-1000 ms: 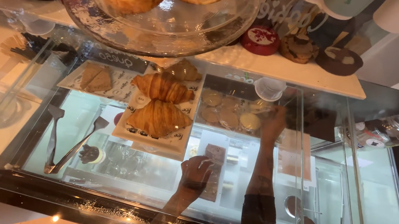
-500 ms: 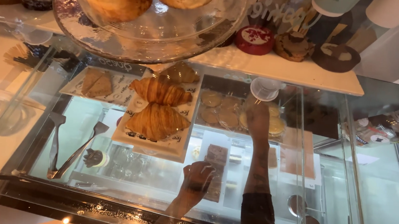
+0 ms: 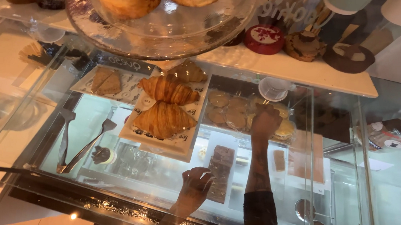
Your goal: Repairing or adjusting the beaded cord and connector of a window blind in a commercial setting.
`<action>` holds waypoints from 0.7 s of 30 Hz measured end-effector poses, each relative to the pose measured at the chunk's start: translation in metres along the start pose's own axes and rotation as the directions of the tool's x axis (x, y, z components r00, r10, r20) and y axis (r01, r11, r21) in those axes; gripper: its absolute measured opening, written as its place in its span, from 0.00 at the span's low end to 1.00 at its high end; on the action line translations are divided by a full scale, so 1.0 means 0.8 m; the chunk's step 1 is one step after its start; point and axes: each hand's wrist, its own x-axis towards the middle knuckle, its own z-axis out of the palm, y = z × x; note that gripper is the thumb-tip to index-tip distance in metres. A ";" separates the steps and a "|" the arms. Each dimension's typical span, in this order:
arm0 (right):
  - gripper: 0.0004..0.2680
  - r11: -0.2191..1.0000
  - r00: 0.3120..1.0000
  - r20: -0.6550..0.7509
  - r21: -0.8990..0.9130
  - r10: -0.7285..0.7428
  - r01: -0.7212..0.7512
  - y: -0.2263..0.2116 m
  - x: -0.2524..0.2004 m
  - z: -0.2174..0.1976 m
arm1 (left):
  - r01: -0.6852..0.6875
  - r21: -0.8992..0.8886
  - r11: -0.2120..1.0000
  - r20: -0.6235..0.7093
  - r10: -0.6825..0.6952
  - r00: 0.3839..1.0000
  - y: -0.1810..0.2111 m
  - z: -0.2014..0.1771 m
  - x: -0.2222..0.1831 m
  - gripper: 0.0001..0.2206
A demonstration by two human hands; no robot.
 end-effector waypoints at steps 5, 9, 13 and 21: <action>0.13 0.952 0.957 0.086 -0.110 -0.278 0.287 0.015 0.002 0.019 | 0.050 0.043 0.998 0.140 -0.055 0.989 0.001 -0.001 -0.013 0.08; 0.13 0.975 0.923 0.338 -0.059 -0.184 0.216 0.017 0.006 0.010 | 0.079 0.042 0.996 0.127 -0.084 0.988 0.001 -0.008 -0.021 0.08; 0.16 0.981 0.923 0.360 -0.081 -0.139 0.179 0.005 -0.005 -0.022 | 0.158 -0.018 0.987 0.142 -0.153 0.978 0.005 -0.030 -0.043 0.07; 0.19 0.975 0.998 0.060 0.224 -0.015 0.001 -0.040 -0.150 -0.099 | 0.375 -0.396 0.838 0.054 -0.386 0.921 0.038 -0.134 -0.140 0.12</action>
